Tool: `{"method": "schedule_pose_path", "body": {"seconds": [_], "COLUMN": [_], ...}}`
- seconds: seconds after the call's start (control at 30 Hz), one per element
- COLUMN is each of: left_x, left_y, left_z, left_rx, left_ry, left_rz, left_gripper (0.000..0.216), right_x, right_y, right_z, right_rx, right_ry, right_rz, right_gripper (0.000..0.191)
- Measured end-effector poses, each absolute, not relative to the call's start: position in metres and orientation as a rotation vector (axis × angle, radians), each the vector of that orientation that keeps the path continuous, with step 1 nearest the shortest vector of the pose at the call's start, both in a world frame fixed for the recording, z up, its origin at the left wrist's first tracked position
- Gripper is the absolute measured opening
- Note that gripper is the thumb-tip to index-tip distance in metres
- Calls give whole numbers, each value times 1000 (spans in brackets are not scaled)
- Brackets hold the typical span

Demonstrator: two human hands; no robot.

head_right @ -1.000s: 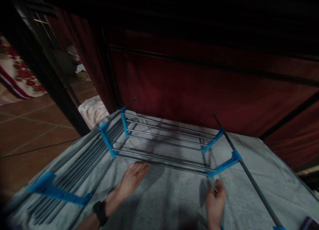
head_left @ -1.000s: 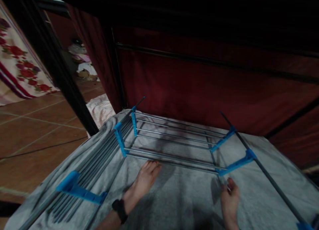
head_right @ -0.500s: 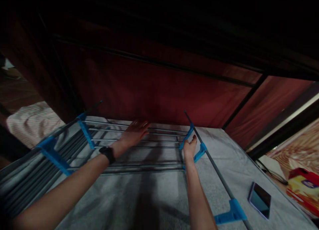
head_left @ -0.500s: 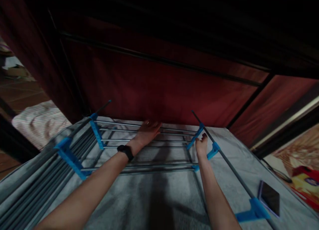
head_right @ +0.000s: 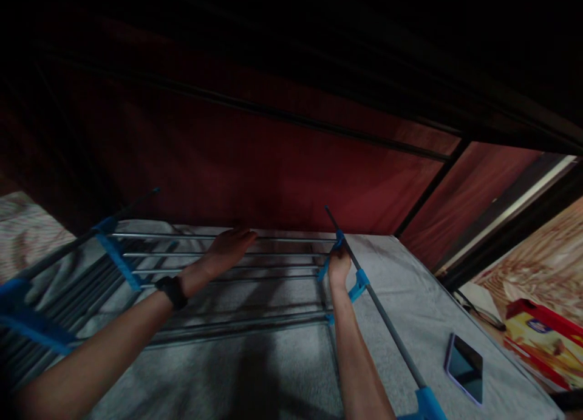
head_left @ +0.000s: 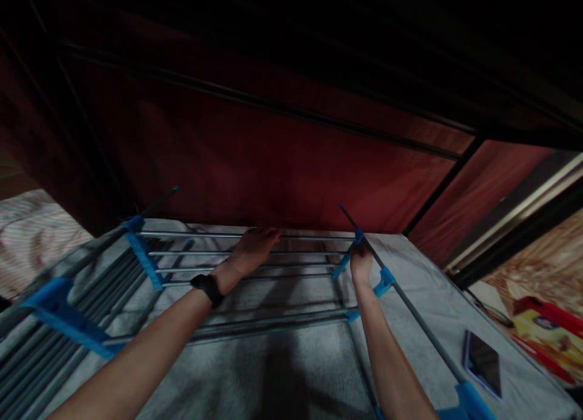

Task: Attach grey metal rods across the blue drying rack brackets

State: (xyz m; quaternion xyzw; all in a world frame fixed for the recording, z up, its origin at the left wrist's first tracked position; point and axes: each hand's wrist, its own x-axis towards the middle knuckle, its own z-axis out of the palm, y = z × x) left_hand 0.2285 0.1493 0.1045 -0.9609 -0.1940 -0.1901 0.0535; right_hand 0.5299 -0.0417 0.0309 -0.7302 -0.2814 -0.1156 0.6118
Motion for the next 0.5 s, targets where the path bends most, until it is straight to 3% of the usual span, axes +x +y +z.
{"method": "schedule_pose_path", "body": {"seconds": [0.27,0.5], "left_x": [228,231], "left_y": [148,156], "left_z": [104,97], "left_rx": [-2915,-2955], "left_ry": [-561,-565], "left_rz": [-636,-600], "left_gripper": [24,36], "right_x": [524,523], "right_y": [-43,-43], "right_z": [33,33], "right_rx": [-1712,-1723], "right_ry": [-541,-516], "right_rz": [-236,-186], "right_gripper": [29,36]}}
